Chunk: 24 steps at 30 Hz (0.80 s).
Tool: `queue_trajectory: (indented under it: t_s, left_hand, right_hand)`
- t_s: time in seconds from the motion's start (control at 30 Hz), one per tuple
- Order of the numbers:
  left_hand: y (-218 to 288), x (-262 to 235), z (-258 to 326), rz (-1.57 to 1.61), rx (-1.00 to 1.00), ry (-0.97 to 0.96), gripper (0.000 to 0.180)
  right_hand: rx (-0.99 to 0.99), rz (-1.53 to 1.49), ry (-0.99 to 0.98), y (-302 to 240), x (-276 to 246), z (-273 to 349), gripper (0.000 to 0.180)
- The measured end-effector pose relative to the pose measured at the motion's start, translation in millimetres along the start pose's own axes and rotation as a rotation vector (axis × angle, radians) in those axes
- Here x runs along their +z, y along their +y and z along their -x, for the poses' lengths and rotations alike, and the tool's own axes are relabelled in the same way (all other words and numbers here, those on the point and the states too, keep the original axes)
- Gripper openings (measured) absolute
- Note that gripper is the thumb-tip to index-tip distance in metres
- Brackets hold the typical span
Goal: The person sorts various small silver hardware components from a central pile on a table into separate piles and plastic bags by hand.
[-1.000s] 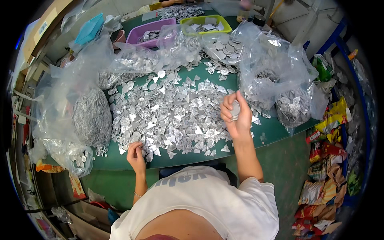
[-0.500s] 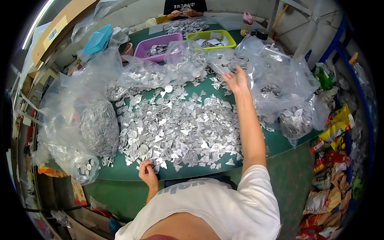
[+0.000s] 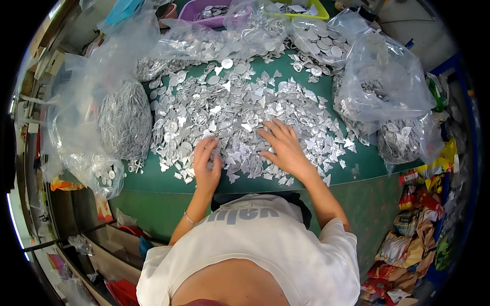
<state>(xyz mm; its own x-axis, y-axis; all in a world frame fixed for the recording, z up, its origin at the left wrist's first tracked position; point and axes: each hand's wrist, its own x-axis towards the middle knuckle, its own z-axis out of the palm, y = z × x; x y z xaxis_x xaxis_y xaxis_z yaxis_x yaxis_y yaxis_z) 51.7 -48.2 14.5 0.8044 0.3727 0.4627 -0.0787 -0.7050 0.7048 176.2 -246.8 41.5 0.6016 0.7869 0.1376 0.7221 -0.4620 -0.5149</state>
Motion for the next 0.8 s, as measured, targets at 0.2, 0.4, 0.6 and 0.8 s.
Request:
queue_trajectory:
  t_s: [0.2, 0.4, 0.6, 0.8]
  left_hand:
    - [-7.1, 27.3, -31.4, -0.501, 0.030, -0.242, 0.047]
    - [-9.7, 25.7, -18.5, -0.491, 0.077, -0.325, 0.045]
    - [-2.4, 24.2, -10.2, -0.442, 0.044, -0.365, 0.038]
    - [-2.0, 16.1, 2.8, -0.225, 0.044, -0.220, 0.023]
  right_hand:
    - [-0.005, 0.112, 0.017, 8.7, 13.2, 20.3, 0.044]
    - [0.167, -0.014, 0.463, 46.0, -10.4, 26.5, 0.017]
    - [0.161, 0.253, 0.477, 51.9, 7.2, -2.6, 0.022]
    - [0.593, -0.695, 0.734, 64.5, -1.1, 11.5, 0.018]
